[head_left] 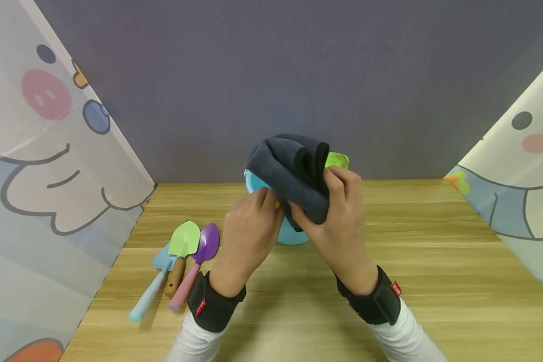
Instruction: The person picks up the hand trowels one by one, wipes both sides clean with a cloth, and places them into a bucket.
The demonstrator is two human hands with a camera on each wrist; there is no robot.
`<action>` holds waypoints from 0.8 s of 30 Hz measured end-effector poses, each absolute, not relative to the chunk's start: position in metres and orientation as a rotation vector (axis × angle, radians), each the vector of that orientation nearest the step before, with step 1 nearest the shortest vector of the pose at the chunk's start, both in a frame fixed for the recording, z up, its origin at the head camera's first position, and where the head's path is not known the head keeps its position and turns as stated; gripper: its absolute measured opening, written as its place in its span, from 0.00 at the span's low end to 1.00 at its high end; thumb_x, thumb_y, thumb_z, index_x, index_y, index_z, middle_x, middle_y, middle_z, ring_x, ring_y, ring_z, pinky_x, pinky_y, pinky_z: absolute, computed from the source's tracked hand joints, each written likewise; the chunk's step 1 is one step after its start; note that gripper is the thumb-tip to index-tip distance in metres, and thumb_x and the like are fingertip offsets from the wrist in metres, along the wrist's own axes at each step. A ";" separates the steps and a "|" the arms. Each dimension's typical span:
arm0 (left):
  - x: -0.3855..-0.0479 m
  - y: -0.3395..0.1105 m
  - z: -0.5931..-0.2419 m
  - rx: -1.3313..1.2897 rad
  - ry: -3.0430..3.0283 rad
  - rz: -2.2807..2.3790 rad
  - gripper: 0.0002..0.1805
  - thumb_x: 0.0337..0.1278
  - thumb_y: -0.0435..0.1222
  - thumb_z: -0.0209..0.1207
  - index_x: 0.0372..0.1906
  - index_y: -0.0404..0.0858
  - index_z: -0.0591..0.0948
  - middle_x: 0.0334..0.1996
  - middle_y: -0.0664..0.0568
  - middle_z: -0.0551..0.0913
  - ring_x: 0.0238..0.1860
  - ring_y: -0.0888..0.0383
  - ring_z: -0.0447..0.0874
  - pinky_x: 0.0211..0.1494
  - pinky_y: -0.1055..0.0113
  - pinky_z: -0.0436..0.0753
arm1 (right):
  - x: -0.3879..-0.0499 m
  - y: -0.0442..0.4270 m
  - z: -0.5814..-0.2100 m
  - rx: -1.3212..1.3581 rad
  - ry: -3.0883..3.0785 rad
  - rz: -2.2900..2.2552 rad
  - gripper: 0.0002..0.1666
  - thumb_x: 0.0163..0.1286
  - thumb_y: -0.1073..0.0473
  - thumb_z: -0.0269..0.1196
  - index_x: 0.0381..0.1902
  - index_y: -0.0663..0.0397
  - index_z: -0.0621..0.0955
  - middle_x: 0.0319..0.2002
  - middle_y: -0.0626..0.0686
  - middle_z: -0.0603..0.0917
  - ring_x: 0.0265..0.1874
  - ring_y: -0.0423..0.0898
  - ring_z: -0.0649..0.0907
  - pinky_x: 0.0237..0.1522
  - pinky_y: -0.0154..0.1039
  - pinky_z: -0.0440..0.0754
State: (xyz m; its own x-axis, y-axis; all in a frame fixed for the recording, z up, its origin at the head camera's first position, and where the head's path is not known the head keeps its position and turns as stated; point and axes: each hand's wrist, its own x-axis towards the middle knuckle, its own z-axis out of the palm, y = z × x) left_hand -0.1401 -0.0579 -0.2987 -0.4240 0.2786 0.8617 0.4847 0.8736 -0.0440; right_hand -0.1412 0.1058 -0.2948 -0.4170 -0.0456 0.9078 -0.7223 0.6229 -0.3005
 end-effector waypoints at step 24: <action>-0.137 -0.058 -0.296 -0.625 -2.041 -0.126 0.12 0.63 0.43 0.69 0.43 0.39 0.84 0.26 0.53 0.77 0.21 0.59 0.75 0.22 0.68 0.70 | -0.144 0.114 -0.287 0.529 -1.858 0.943 0.33 0.60 0.62 0.74 0.60 0.66 0.73 0.50 0.70 0.74 0.49 0.62 0.78 0.54 0.53 0.78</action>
State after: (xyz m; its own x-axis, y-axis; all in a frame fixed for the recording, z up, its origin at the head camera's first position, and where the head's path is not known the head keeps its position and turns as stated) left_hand -0.1372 -0.0579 -0.2959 -0.4059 0.3795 0.8314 0.4787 0.8632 -0.1603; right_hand -0.1436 0.1144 -0.2868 -0.4539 0.0377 0.8903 -0.6964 0.6083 -0.3808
